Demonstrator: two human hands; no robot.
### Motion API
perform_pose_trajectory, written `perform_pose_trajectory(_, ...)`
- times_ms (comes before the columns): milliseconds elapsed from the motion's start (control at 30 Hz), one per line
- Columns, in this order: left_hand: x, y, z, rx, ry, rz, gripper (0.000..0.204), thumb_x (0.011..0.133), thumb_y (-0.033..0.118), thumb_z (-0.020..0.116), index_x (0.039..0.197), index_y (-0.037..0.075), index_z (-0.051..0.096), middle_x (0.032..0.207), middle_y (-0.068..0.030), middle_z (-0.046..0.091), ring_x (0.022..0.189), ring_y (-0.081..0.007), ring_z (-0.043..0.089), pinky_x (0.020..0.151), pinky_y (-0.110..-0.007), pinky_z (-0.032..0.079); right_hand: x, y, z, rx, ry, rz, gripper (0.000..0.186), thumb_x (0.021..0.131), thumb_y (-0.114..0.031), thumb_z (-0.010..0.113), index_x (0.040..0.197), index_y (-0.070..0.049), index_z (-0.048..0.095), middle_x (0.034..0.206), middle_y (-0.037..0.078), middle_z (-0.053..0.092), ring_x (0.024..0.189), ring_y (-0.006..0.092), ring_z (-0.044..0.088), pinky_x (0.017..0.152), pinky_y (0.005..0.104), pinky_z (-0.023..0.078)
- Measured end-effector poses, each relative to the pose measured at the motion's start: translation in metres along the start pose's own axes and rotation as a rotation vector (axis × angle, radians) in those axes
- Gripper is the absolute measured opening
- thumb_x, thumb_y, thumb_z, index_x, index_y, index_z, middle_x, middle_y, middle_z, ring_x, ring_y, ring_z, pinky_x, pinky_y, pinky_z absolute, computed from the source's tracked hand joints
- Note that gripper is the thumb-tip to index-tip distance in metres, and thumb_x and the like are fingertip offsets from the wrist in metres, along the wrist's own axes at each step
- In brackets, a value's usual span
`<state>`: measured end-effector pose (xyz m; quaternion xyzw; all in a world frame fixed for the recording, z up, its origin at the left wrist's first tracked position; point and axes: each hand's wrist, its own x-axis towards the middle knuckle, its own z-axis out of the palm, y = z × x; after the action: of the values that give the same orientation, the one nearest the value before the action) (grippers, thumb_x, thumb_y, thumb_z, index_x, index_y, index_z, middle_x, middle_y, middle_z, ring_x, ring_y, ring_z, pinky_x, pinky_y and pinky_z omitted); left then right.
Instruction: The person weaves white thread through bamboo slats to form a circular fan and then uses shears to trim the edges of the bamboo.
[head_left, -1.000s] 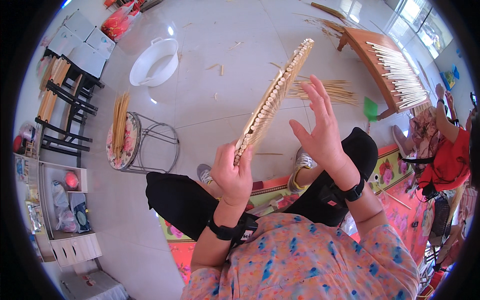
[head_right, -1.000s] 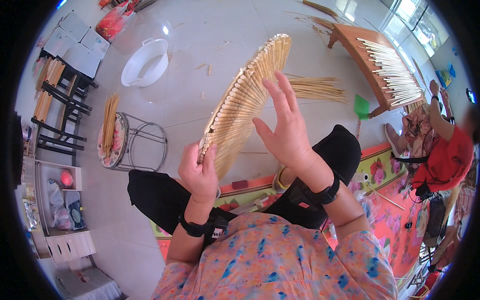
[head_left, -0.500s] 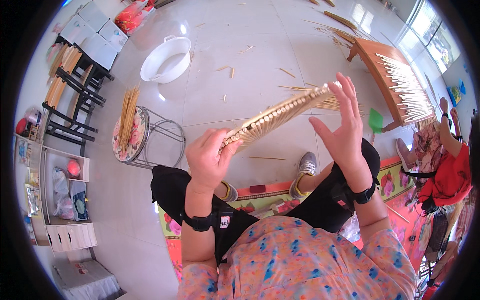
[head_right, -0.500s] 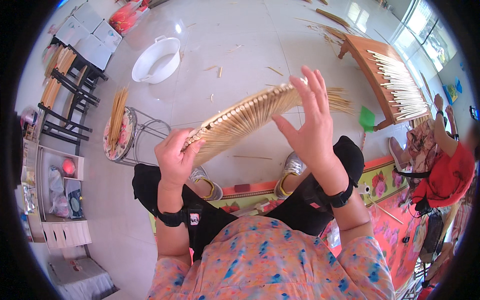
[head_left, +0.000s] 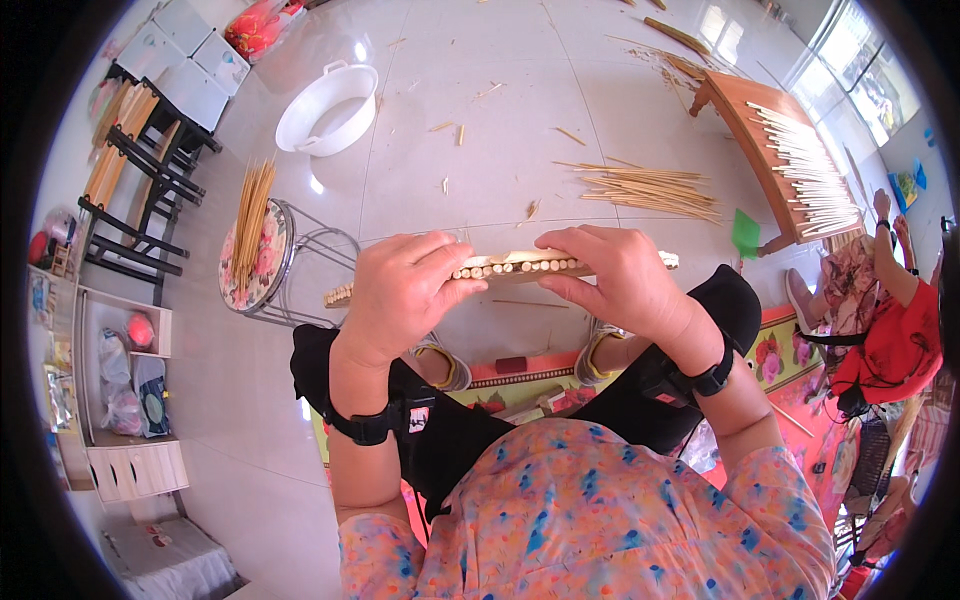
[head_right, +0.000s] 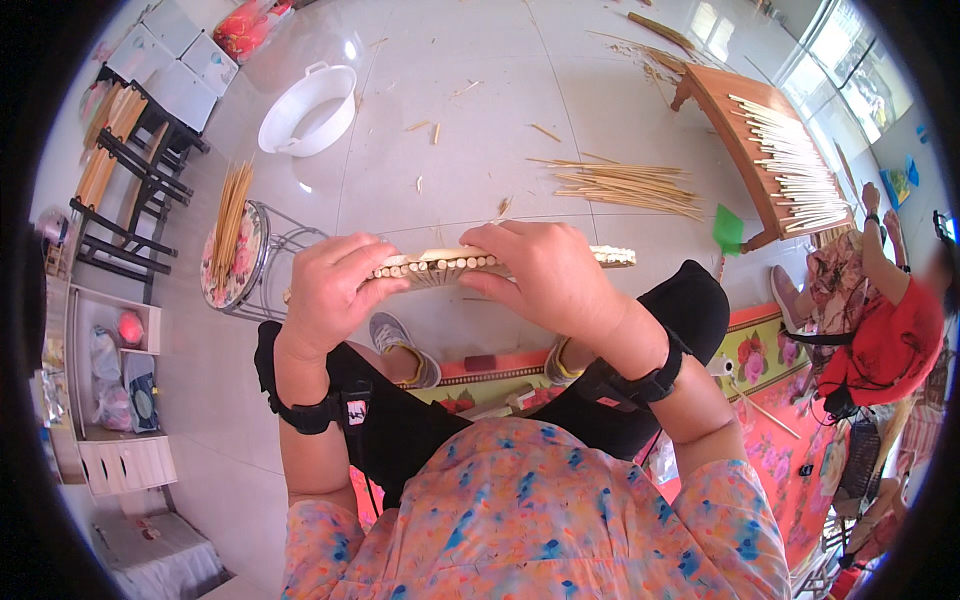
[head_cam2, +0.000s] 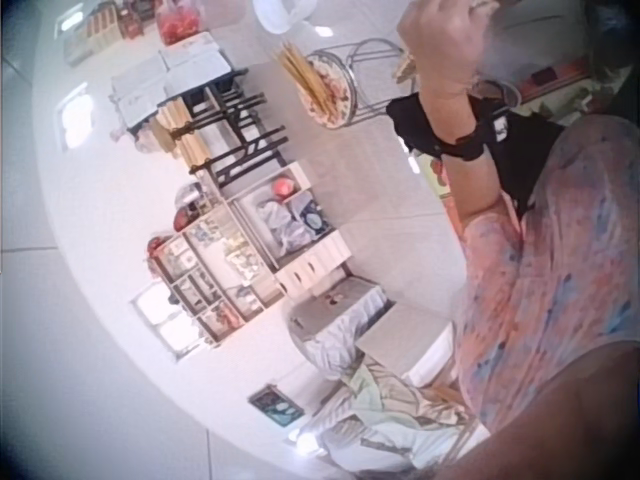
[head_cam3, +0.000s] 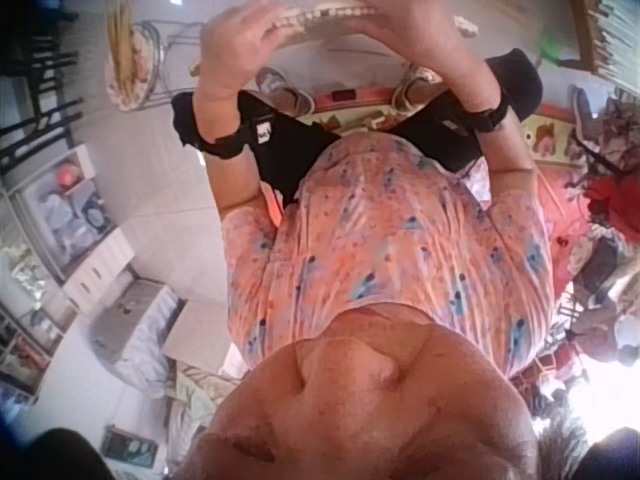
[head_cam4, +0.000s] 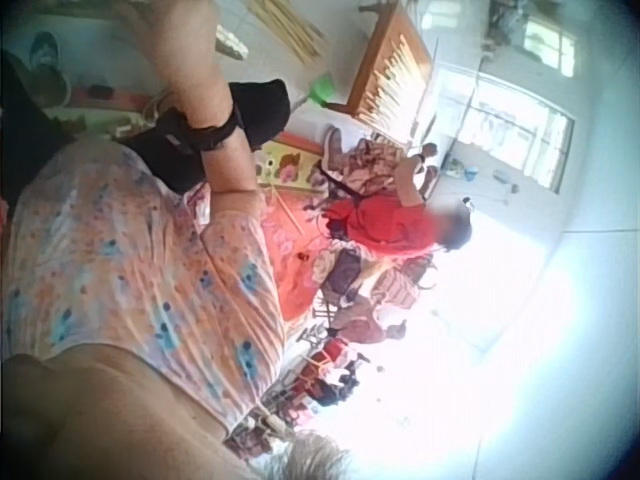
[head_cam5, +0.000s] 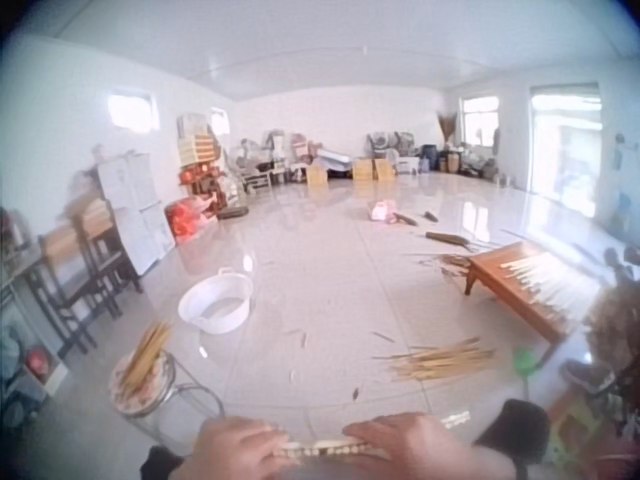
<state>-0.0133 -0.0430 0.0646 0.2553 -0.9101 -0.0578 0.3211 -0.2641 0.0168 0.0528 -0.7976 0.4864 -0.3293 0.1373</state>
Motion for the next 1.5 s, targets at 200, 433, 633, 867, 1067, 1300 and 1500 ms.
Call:
perform_pose_trajectory(200,0.003,-0.007,-0.008,0.055,-0.057,-0.002,0.033,0.069,0.025,0.080,0.093,0.006,0.067,0.087,-0.0049,0.066,0.083,-0.0261,0.062,0.077,-0.039,0.048,0.011,-0.009,-0.008,0.015,-0.102,-0.050,0.029,0.082,-0.018,0.074,0.106,-0.006,0.066,0.083,0.014,0.066,0.071,0.0343,0.063,0.062,0.0397,0.051)
perform_pose_trajectory(433,-0.009,-0.021,-0.024,0.215,0.141,-0.123,0.050,0.076,0.034,0.077,0.117,0.009,0.064,0.119,-0.0111,0.061,0.111,-0.0303,0.057,0.093,-0.042,0.043,0.030,-0.023,0.011,-0.204,-0.007,-0.005,0.018,0.087,-0.022,0.066,0.088,-0.006,0.059,0.067,0.017,0.061,0.063,0.0386,0.061,0.057,0.0468,0.048)
perform_pose_trajectory(633,-0.125,-0.070,-0.095,0.320,0.179,-0.475,0.041,0.086,0.025,0.071,0.121,0.006,0.062,0.121,-0.0158,0.061,0.108,-0.0347,0.058,0.091,-0.042,0.047,0.052,0.003,0.007,-0.331,0.038,0.159,0.026,0.095,-0.024,0.060,0.085,-0.001,0.055,0.062,0.019,0.049,0.052,0.0305,0.042,0.052,0.0388,0.041)
perform_pose_trajectory(867,-0.451,-0.096,-0.006,0.243,-0.374,-1.308,0.037,0.085,0.029,0.071,0.111,0.003,0.064,0.113,-0.0197,0.063,0.104,-0.0384,0.062,0.089,-0.045,0.051,0.073,0.048,-0.004,-0.238,0.051,0.045,0.030,0.101,-0.025,0.056,0.114,0.001,0.063,0.078,0.013,0.063,0.072,0.0102,0.055,0.069,0.0270,0.047)
perform_pose_trajectory(1067,-0.575,-0.020,0.137,-0.022,-0.831,-1.587,0.041,0.085,0.039,0.068,0.096,-0.001,0.070,0.099,-0.0242,0.068,0.098,-0.0391,0.065,0.086,-0.048,0.052,0.085,0.072,-0.022,-0.202,-0.069,0.183,0.033,0.102,-0.023,0.054,0.121,0.004,0.061,0.091,0.007,0.065,0.086,0.0079,0.055,0.079,0.0242,0.047)
perform_pose_trajectory(1300,-0.560,0.016,0.217,-0.194,-0.359,-1.975,0.042,0.092,0.042,0.054,0.101,0.003,0.068,0.098,-0.0267,0.067,0.095,-0.0443,0.063,0.079,-0.053,0.050,0.070,0.055,-0.013,-0.142,0.079,0.217,0.026,0.101,-0.020,0.056,0.113,0.002,0.063,0.088,0.007,0.064,0.082,0.0095,0.054,0.076,0.0267,0.047)
perform_pose_trajectory(1500,-0.618,0.018,0.245,0.069,-0.793,-1.348,0.025,0.093,0.035,0.056,0.100,0.017,0.072,0.085,-0.0176,0.068,0.076,-0.0351,0.067,0.066,-0.050,0.052,0.080,0.003,0.014,-0.283,0.071,0.364,0.023,0.093,-0.024,0.064,0.102,-0.002,0.066,0.064,0.013,0.054,0.057,0.0142,0.049,0.057,0.0327,0.045)
